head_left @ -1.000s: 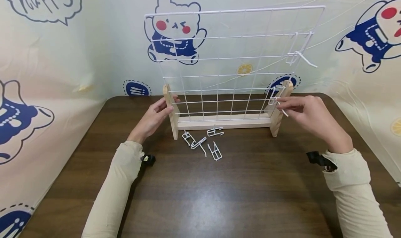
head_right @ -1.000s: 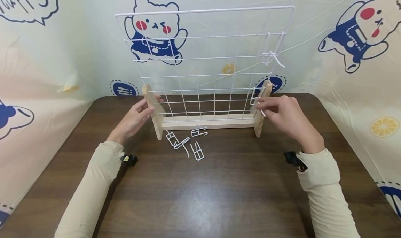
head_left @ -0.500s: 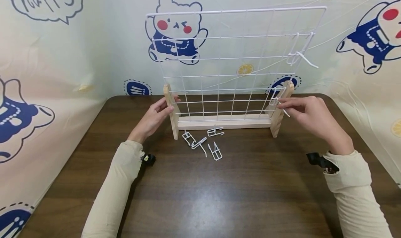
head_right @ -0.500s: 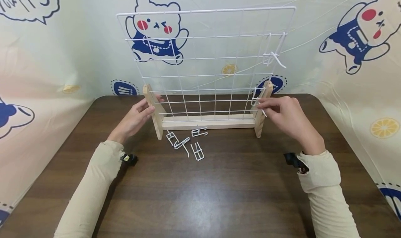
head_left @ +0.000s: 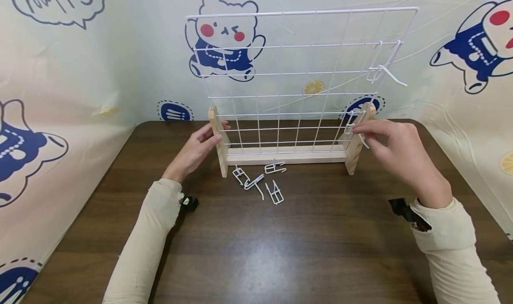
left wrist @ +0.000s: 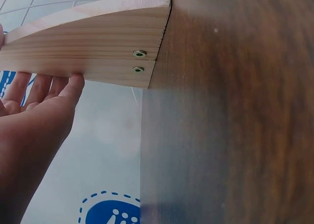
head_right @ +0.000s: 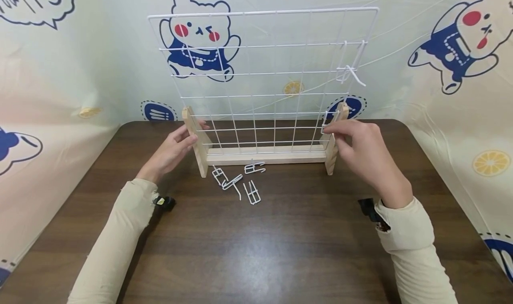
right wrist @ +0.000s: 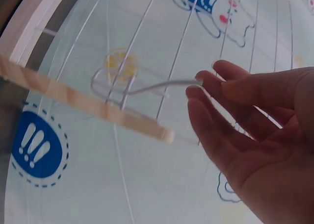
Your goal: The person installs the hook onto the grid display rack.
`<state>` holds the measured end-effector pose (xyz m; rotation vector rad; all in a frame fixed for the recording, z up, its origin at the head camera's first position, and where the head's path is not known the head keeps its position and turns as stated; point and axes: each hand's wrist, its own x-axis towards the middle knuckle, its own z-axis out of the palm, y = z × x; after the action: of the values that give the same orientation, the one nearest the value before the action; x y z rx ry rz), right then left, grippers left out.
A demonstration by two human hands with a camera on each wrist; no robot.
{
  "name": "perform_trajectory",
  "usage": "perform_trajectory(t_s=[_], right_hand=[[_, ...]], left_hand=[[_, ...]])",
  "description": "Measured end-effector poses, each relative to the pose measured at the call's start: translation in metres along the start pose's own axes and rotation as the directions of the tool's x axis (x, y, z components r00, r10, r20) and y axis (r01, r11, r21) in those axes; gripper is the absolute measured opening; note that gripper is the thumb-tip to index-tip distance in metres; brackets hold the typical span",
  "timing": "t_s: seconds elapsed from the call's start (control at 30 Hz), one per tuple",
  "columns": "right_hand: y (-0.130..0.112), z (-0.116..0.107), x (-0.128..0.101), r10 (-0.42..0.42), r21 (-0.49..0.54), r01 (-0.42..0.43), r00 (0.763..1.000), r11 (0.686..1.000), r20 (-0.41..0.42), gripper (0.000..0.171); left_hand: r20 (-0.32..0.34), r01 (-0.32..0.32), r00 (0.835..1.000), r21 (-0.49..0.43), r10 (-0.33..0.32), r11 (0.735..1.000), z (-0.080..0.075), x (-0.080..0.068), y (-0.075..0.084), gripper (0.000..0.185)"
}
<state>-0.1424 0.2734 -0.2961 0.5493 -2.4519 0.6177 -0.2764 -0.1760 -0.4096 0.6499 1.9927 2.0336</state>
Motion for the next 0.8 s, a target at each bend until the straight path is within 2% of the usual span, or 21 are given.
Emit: perform_trajectory(t_s=[0.1,0.37,0.5,0.63,0.8], right_hand=[[-0.006,0.002,-0.001,-0.030,0.037,0.030,1.000,0.999,0.006,0.029],[-0.023,0.004,-0.004,0.015,0.226,-0.055,0.984,0.973,0.177,0.020],[-0.029,0.008,-0.004,0.007,0.259,-0.065,0.976,0.964,0.219,0.021],[-0.034,0.020,-0.005,-0.043,0.299,-0.035,0.968,0.954,0.249,0.022],[-0.042,0.038,-0.004,-0.103,0.356,-0.016,0.945,0.934,0.312,0.022]], left_hand=[[0.005,-0.002,1.000,0.001,0.002,1.000,0.001,0.001,0.000,0.051],[0.015,-0.012,1.000,0.004,0.012,1.000,0.001,0.002,0.001,0.047],[0.013,-0.007,1.000,0.005,0.007,1.000,0.001,0.002,0.001,0.051],[0.012,-0.005,1.000,0.003,0.005,1.000,0.000,0.001,-0.001,0.051],[0.010,-0.010,1.000,-0.003,0.010,1.000,0.000,0.000,-0.001,0.048]])
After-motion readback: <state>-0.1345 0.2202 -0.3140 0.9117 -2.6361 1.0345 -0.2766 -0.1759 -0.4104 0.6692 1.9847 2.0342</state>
